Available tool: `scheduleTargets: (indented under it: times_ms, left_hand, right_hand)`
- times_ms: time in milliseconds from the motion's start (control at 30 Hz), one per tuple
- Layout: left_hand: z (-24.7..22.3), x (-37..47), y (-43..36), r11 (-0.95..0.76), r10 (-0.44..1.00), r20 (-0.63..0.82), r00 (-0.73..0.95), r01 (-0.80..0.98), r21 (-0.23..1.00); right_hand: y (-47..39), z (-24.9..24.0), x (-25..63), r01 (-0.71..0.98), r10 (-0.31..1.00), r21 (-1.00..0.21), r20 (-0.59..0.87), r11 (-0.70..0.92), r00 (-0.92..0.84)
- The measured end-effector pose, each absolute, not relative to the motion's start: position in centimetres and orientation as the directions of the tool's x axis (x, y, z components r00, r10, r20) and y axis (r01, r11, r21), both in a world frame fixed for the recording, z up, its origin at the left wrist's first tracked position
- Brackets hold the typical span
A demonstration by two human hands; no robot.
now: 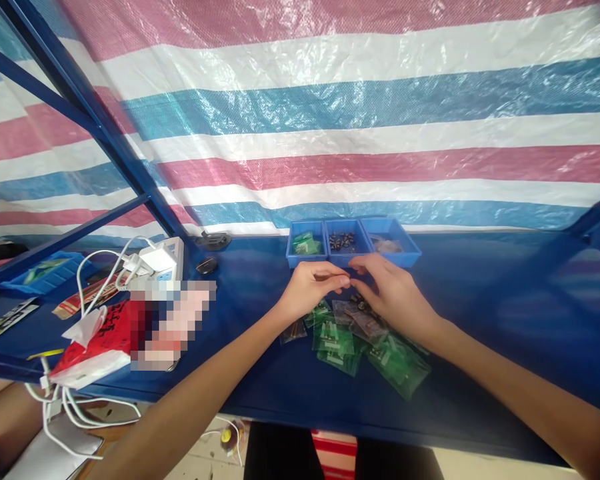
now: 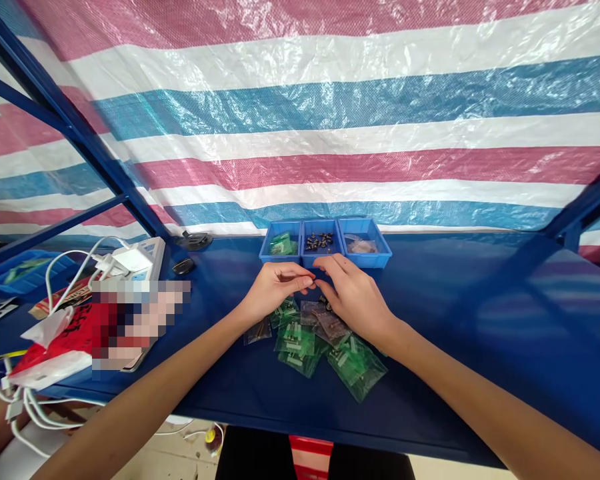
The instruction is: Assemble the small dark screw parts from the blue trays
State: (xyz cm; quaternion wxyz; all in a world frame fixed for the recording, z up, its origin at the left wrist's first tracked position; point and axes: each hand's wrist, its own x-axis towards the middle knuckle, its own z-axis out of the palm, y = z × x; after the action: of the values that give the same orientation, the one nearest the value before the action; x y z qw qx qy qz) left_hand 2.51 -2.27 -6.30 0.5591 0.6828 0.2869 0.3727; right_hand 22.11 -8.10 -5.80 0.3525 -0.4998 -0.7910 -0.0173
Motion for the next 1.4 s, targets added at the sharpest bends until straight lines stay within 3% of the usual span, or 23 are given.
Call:
scheduleTargets:
  times_ms: [333,667,767,867,933,1067,1233,1400]
  left_hand:
    - [-5.9,2.4,-2.7,-0.262,0.787,0.182,0.589,0.052,0.964]
    - [-5.8,2.2,-2.3,-0.312,0.762,0.191,0.619,0.092,0.946]
    - [-5.5,2.2,-2.4,-0.336,0.79,0.235,0.566,0.08,0.939]
    - [-5.2,2.4,-2.7,-0.355,0.808,0.288,0.513,0.034,0.934]
    - [-5.2,2.5,-2.9,-0.368,0.818,0.318,0.479,0.012,0.93]
    - [-5.1,2.7,-3.2,-0.388,0.837,0.348,0.423,0.009,0.922]
    - [-4.9,2.5,-3.1,-0.345,0.82,0.297,0.489,0.009,0.938]
    - [-4.7,1.9,-2.9,-0.414,0.785,0.31,0.536,0.083,0.906]
  right_hand:
    - [-8.4,-5.5,21.5,0.741,0.781,-0.362,0.525,0.565,-0.339]
    - [-8.2,-6.0,21.6,0.752,0.815,-0.44,0.537,0.491,-0.218]
    - [-8.3,-5.8,21.4,0.694,0.85,-0.555,0.502,0.459,-0.161]
    - [-8.2,-5.3,21.2,0.53,0.917,-0.755,0.378,0.385,-0.127]
    - [-8.1,-5.0,21.1,0.438,0.935,-0.828,0.334,0.35,-0.117]
    - [-7.9,-4.8,21.4,0.344,0.94,-0.875,0.319,0.341,-0.121]
    - [-7.4,-4.6,21.8,0.276,0.946,-0.914,0.245,0.298,-0.211]
    - [-7.2,-4.7,22.0,0.235,0.958,-0.947,0.165,0.221,-0.236]
